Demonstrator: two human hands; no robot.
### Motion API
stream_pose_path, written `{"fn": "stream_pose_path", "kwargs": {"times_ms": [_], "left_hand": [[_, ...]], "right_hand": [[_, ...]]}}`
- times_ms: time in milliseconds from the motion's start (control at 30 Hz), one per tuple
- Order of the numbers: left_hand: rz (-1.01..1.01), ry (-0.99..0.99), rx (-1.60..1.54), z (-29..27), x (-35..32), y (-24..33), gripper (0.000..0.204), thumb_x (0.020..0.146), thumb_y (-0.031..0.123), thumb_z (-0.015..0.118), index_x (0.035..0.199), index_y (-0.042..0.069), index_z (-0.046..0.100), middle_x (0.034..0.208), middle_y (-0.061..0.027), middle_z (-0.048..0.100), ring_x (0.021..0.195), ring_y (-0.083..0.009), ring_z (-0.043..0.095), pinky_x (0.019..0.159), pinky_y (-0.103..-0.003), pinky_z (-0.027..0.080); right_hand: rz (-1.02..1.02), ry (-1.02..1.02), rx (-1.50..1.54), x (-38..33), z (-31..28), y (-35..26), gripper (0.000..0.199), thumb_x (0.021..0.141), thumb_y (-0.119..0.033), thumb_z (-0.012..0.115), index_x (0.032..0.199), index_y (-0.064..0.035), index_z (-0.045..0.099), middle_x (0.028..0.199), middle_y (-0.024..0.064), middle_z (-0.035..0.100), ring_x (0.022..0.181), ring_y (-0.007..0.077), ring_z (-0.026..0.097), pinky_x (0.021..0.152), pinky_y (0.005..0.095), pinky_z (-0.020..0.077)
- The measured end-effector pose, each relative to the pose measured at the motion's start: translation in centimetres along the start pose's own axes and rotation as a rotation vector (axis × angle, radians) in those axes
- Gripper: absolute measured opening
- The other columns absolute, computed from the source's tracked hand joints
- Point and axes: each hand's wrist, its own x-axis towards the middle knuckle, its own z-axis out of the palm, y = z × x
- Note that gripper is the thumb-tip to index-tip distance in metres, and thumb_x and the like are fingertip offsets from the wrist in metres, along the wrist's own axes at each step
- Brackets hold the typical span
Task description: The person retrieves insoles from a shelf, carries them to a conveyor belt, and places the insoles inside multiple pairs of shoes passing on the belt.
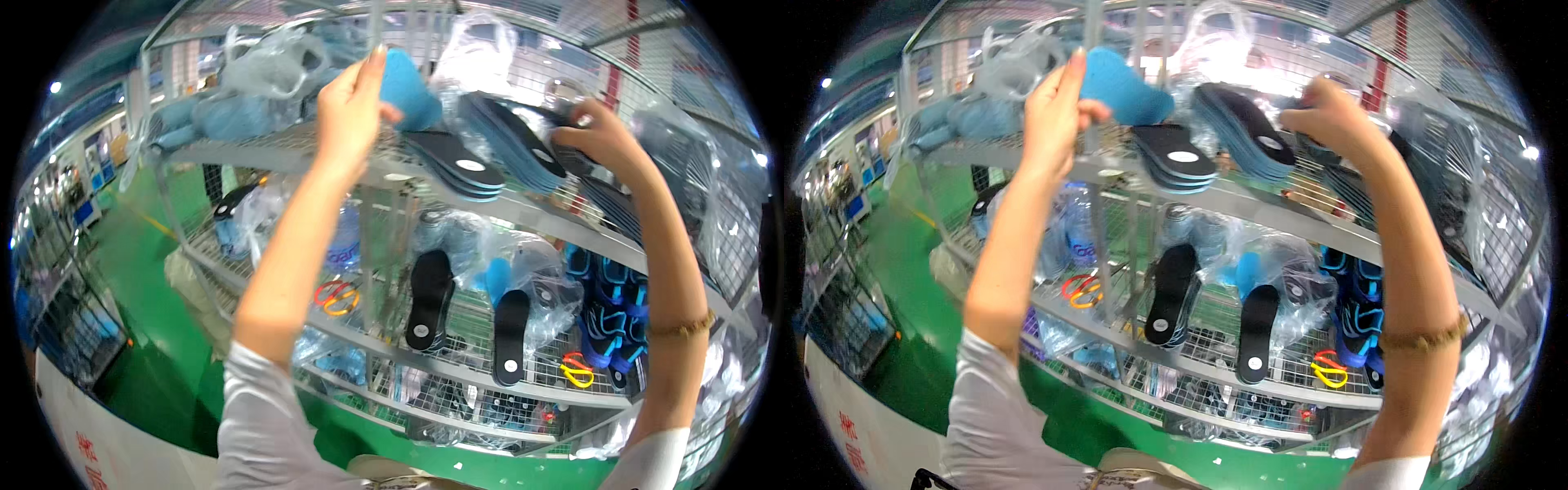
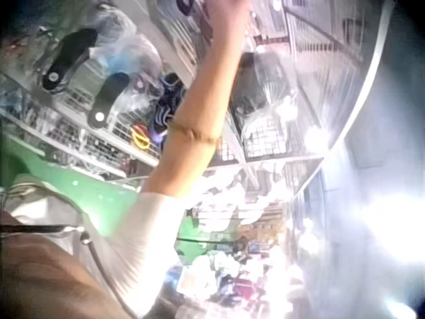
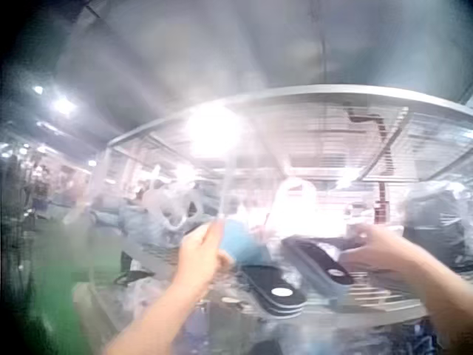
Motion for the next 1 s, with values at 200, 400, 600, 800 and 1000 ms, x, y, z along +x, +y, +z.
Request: {"fn": "stream_pose_path", "kwargs": {"times_ms": [200,400,600,800,1000], "left_hand": [[0.648,0.242,-0.345,4.2,-9.0,2.2,0.026,0.090,0.023,0.049,0.105,0.003,0.056,0.093,-0.0108,0.063,0.076,-0.0134,0.060,0.065,-0.022,0.046],[0.825,-0.288,-0.106,14.6,-31.1,5.3,0.049,0.077,0.036,0.062,0.110,0.001,0.052,0.126,-0.0217,0.042,0.076,-0.0236,0.051,0.065,-0.035,0.037],[0.591,-0.803,-0.438,21.0,-55.1,8.3,0.043,0.077,0.030,0.062,0.109,0.003,0.053,0.121,-0.0174,0.046,0.091,-0.0290,0.051,0.071,-0.040,0.042],[0.275,-0.985,-0.651,24.5,-76.1,14.2,0.035,0.078,0.027,0.061,0.106,0.007,0.057,0.116,-0.0135,0.051,0.106,-0.0325,0.048,0.078,-0.042,0.045],[-0.059,-1.689,-0.853,25.5,-85.3,15.8,0.043,0.075,0.022,0.064,0.109,-0.001,0.050,0.114,-0.0187,0.048,0.090,-0.0351,0.053,0.076,-0.043,0.045]], "right_hand": [[-0.393,0.394,-0.180,-11.8,-4.5,4.2,0.044,0.071,-0.005,0.066,0.112,-0.0005,0.050,0.107,0.0114,0.052,0.101,0.0215,0.050,0.088,0.0304,0.0387],[0.527,0.106,0.464,-39.1,-6.8,10.3,0.060,0.080,-0.022,0.062,0.132,-0.0107,0.035,0.131,0.0220,0.037,0.118,0.0316,0.041,0.099,0.0364,0.0324],[0.781,0.273,0.966,-62.6,-7.5,11.0,0.069,0.079,-0.037,0.061,0.127,0.0011,0.030,0.122,0.0180,0.047,0.108,0.0322,0.049,0.090,0.0394,0.0435],[1.255,0.607,1.238,-79.3,-11.5,10.7,0.049,0.083,-0.028,0.057,0.117,0.0037,0.040,0.113,0.0168,0.050,0.097,0.0264,0.054,0.080,0.0359,0.0473],[1.523,0.696,1.309,-89.0,-16.3,14.0,0.041,0.084,-0.026,0.054,0.113,0.0011,0.043,0.107,0.0148,0.053,0.093,0.0245,0.055,0.076,0.0346,0.0485]]}}
